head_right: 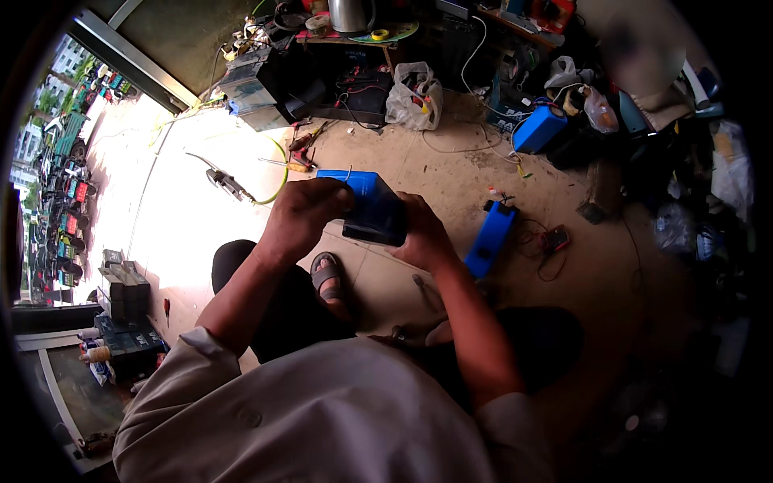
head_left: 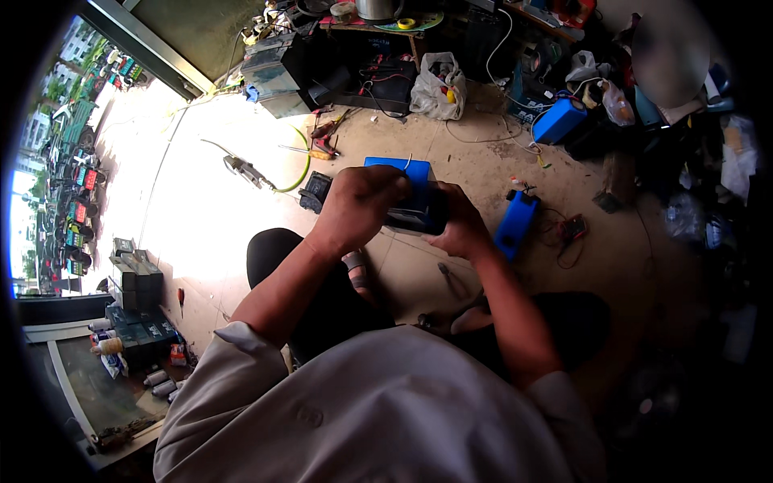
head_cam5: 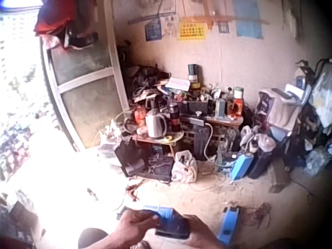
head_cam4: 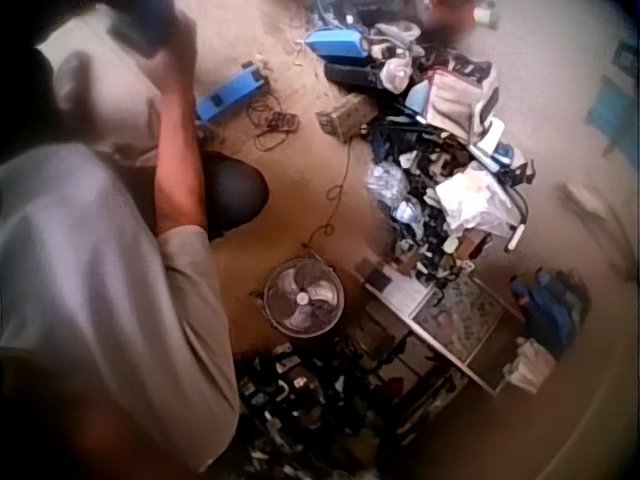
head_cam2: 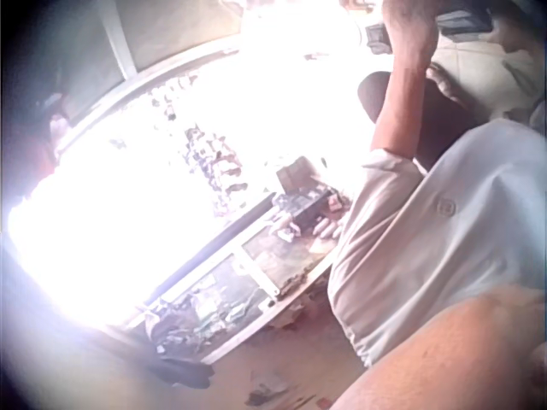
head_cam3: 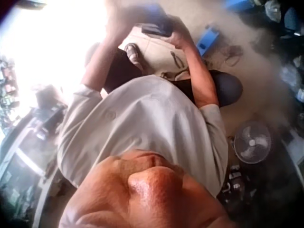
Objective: The person manipulates several blue and black battery units by hand, opening a black plastic casing and handling internal wiring or connectors.
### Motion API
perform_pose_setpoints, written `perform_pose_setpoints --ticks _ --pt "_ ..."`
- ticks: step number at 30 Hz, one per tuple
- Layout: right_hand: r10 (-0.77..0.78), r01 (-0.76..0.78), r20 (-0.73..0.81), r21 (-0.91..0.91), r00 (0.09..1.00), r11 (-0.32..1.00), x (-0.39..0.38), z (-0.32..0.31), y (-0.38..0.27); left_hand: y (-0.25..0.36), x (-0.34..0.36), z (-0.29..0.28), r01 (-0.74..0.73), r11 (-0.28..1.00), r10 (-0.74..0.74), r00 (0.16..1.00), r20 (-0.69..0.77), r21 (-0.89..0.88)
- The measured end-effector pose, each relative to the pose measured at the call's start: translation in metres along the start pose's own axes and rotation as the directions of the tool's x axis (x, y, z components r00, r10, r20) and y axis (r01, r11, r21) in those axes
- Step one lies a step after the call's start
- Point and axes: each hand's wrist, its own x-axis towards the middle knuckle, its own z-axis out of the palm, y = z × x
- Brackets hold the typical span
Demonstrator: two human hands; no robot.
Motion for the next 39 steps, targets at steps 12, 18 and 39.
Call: perform_pose_setpoints --ticks 12,18,39 --pt "0.048 -0.048 0.023 0.001 0.999 0.999 -0.031 -0.005 0.002 0.021 -0.013 0.025 -0.093 0.971 0.089 0.996 0.03 0.222" --pt "0.077 -0.077 0.014 0.082 0.997 0.994 -0.03 0.005 -0.012 -0.005 -0.006 0.035 -0.066 0.944 0.061 0.998 0.026 0.324" --pt "0.054 -0.03 -0.405 0.065 0.913 0.997 -0.032 0.126 -0.018 -0.021 -0.06 0.007 0.165 0.97 -0.141 0.98 -0.142 0.178"
